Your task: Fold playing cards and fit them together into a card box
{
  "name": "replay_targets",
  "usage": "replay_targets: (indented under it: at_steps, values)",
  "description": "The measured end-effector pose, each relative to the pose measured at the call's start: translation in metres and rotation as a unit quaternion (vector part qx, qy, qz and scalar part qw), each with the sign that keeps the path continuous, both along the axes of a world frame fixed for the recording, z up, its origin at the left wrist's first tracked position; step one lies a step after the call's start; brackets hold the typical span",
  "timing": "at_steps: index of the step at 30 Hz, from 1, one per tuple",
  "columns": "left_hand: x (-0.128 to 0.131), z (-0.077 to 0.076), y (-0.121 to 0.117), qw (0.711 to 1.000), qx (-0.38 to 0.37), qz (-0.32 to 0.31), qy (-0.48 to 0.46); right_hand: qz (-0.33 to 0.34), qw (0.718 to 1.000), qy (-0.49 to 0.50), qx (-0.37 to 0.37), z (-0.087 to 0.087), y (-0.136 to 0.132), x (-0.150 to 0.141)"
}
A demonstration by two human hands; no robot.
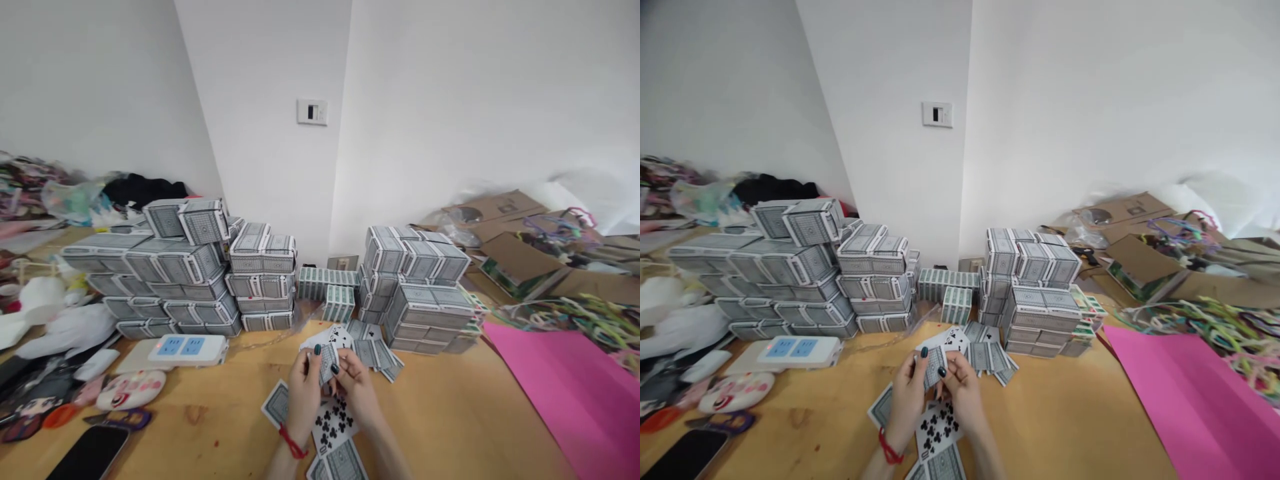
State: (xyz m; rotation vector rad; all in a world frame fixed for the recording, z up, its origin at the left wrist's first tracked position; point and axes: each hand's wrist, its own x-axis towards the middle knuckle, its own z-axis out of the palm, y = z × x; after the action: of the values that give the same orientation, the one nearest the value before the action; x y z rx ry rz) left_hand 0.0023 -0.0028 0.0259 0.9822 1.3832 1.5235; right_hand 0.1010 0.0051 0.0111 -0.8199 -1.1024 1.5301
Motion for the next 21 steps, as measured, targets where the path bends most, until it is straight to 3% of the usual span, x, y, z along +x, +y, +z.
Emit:
replay_targets:
  at_steps: [10, 17, 19, 21]
  values:
    - [0.004, -0.001, -0.002, 0.999, 0.005, 0.011, -0.042, 0.023, 1.000, -0.012, 0.000, -0.005, 0.001, -0.001]
    - [0.014, -0.006, -0.002, 0.969, -0.044, 0.034, -0.239, 0.043, 0.999, 0.000, 0.031, 0.004, -0.003, -0.006]
    - [0.013, -0.006, -0.002, 0.976, -0.038, 0.035, -0.213, 0.048, 0.999, 0.006, 0.025, 0.006, -0.003, -0.006]
    - [0.009, -0.005, -0.001, 0.992, -0.008, 0.043, -0.121, 0.038, 0.999, 0.005, 0.007, 0.005, -0.004, -0.006]
